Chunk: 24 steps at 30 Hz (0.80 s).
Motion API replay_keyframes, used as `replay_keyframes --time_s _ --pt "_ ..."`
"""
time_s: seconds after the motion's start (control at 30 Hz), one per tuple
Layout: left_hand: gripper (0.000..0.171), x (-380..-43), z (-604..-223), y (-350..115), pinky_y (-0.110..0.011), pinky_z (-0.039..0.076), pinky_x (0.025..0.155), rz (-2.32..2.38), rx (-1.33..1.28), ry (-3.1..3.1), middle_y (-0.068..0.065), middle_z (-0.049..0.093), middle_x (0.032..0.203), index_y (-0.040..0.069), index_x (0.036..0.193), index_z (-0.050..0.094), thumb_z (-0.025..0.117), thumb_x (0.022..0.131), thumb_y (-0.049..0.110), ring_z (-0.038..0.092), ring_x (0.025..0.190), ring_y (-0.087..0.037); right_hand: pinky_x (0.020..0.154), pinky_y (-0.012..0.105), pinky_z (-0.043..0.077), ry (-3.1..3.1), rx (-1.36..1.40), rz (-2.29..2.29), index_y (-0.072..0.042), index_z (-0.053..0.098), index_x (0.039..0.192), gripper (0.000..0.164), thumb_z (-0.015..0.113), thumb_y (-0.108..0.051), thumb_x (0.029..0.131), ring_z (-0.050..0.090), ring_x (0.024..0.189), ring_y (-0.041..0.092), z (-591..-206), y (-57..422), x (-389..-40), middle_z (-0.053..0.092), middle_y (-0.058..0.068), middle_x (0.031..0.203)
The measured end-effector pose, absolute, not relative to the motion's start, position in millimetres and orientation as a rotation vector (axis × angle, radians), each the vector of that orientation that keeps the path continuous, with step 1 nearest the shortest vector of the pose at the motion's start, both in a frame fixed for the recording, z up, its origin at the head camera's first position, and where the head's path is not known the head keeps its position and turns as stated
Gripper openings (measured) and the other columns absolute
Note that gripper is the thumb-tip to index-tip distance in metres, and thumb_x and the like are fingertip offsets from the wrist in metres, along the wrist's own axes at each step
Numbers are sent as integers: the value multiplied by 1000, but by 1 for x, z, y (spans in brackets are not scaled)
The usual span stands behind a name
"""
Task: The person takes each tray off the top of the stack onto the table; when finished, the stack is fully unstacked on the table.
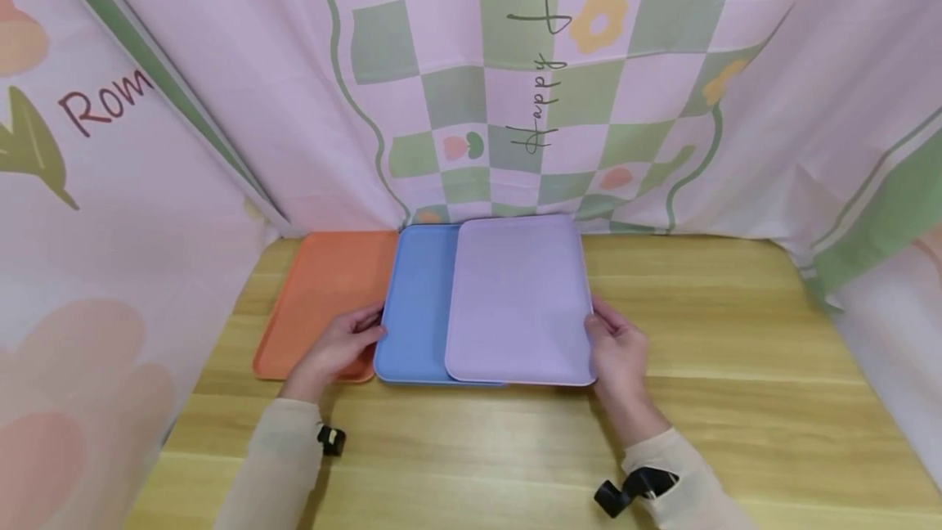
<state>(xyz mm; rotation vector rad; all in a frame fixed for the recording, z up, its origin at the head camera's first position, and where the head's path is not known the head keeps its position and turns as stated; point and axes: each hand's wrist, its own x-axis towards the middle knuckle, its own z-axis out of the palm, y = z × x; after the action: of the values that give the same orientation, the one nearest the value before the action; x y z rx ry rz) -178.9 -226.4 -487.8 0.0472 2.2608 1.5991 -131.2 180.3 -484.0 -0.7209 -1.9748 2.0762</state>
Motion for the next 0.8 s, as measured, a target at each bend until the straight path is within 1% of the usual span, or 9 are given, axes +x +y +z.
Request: replay_keyframes --time_s 0.13,0.23,0.47,0.7,0.8 --pt "61 -179 -488 -226 -51 36 129 1599 37 2260 -24 40 170 -1 166 37 59 110 7 37 161 -37 76 15 61 -1959 -716 2090 0 65 147 41 62 -9 107 70 86 -4 -483 193 -129 74 -17 93" --pt "61 -180 -488 -226 -51 36 129 1598 37 2258 -23 40 170 -1 166 37 59 110 7 37 161 -37 76 14 60 -1948 -732 2095 0 64 148 43 63 -9 106 70 86 -5 -482 204 -127 73 -24 88" --pt "61 -180 -489 -227 -53 36 129 1586 44 2262 -23 39 171 1 167 37 59 111 9 37 161 -38 72 14 60 -1912 -808 2115 1 62 150 45 65 -9 105 70 81 -7 -482 230 -124 74 -28 85" --pt "61 -179 -487 -227 -53 35 130 1573 37 2273 -22 39 171 2 167 37 60 111 11 36 161 -38 73 13 59 -1930 -884 2115 -2 60 152 48 67 -11 105 71 88 -5 -483 254 -120 74 -28 85" --pt "60 -178 -487 -227 -53 35 130 1570 37 2276 -23 39 171 1 167 37 59 111 11 36 161 -38 72 13 59 -1927 -906 2128 -2 60 153 49 68 -12 105 71 88 -5 -484 262 -118 74 -29 85"
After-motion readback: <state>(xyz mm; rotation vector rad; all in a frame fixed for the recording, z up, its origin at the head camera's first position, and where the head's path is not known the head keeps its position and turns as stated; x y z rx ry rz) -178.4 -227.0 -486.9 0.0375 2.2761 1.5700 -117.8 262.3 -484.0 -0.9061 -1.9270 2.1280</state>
